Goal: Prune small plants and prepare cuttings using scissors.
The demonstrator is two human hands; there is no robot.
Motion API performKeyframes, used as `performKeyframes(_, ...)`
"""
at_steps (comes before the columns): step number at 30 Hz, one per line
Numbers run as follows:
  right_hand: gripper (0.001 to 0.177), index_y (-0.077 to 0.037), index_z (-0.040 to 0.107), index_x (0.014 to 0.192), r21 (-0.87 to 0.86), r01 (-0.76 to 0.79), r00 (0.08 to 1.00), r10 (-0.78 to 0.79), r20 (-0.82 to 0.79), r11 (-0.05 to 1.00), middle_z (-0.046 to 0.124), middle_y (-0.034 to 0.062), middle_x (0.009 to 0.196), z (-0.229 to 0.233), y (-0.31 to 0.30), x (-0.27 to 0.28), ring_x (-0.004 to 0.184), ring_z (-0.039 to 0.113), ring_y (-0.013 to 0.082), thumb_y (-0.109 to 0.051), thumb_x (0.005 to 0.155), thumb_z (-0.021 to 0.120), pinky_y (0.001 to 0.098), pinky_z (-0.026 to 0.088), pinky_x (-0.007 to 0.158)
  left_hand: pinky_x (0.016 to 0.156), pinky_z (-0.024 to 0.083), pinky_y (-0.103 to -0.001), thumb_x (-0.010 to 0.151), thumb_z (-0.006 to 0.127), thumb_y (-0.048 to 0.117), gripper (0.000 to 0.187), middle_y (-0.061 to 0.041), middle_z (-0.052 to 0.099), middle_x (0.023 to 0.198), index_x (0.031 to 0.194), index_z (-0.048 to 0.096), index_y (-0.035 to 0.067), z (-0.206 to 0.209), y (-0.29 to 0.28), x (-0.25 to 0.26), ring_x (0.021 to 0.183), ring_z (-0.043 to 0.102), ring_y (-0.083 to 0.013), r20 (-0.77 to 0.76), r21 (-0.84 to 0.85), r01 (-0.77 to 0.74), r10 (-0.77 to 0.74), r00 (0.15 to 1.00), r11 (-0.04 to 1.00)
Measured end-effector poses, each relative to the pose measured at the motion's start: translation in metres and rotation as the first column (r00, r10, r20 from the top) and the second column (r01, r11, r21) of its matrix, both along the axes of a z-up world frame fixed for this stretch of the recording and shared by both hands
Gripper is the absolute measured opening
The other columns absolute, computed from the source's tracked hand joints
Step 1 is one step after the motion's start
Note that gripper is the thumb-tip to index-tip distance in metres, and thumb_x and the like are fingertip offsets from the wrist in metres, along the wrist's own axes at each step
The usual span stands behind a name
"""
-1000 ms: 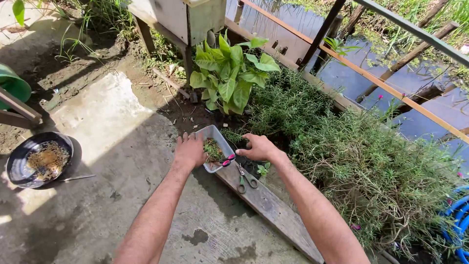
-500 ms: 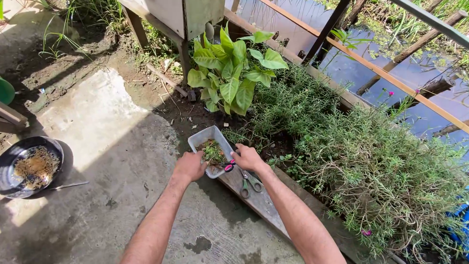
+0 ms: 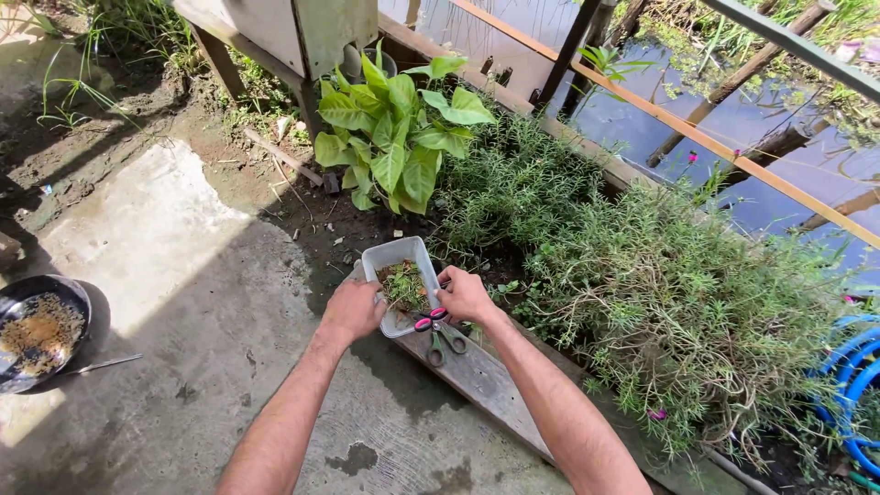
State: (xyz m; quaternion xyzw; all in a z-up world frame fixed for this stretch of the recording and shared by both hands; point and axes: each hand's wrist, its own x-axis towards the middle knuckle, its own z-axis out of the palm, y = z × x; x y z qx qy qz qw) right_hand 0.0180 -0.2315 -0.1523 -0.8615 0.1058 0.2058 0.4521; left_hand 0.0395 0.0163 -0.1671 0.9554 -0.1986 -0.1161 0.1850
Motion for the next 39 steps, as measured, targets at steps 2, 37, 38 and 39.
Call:
performKeyframes(2, 0.024, -0.002, 0.061, 0.113, -0.002, 0.012, 1.0, -0.012, 0.024, 1.0, 0.075, 0.0101, 0.08, 0.003, -0.015, -0.006, 0.061, 0.075, 0.019, -0.013, 0.092, 0.069, 0.0338, 0.063, 0.051, 0.1, 0.051, -0.049, 0.088, 0.065, 0.024, 0.029, -0.018, 0.072, 0.111, 0.111, 0.069, 0.006, 0.032, -0.018, -0.01, 0.111, 0.066, -0.0358, -0.015, 0.014, -0.018, 0.018, 1.0, 1.0)
performKeyframes(37, 0.026, -0.003, 0.057, 0.106, 0.243, -0.056, 0.998, 0.045, 0.048, 0.968, 0.07, 0.0067, 0.078, 0.139, -0.127, -0.09, 0.057, 0.07, 0.0133, -0.024, 0.097, 0.069, 0.0287, 0.058, 0.046, 0.055, 0.058, -0.029, 0.087, 0.077, 0.009, 0.02, -0.006, 0.074, 0.074, 0.1, 0.064, 0.0, 0.133, -0.102, -0.101, 0.06, 0.069, -0.0106, -0.45, -0.606, -0.547, 0.318, 0.835, 0.577)
performKeyframes(38, 0.026, -0.004, 0.056, 0.106, 0.275, -0.057, 0.998, 0.05, 0.034, 0.96, 0.069, 0.0065, 0.078, 0.132, -0.123, -0.088, 0.057, 0.071, 0.0141, -0.024, 0.097, 0.069, 0.0282, 0.057, 0.045, 0.053, 0.058, -0.03, 0.087, 0.077, 0.009, 0.02, -0.007, 0.074, 0.074, 0.099, 0.064, 0.0, 0.123, -0.096, -0.095, 0.06, 0.069, -0.0117, -0.468, -0.612, -0.546, 0.295, 0.833, 0.572)
performKeyframes(39, 0.026, -0.004, 0.055, 0.106, 0.308, -0.055, 0.998, 0.052, 0.018, 0.95, 0.069, 0.0062, 0.078, 0.125, -0.119, -0.086, 0.057, 0.071, 0.0149, -0.025, 0.097, 0.069, 0.0278, 0.056, 0.045, 0.051, 0.059, -0.031, 0.087, 0.078, 0.008, 0.02, -0.008, 0.073, 0.073, 0.098, 0.063, -0.001, 0.114, -0.089, -0.087, 0.059, 0.069, -0.0128, -0.485, -0.617, -0.544, 0.27, 0.832, 0.569)
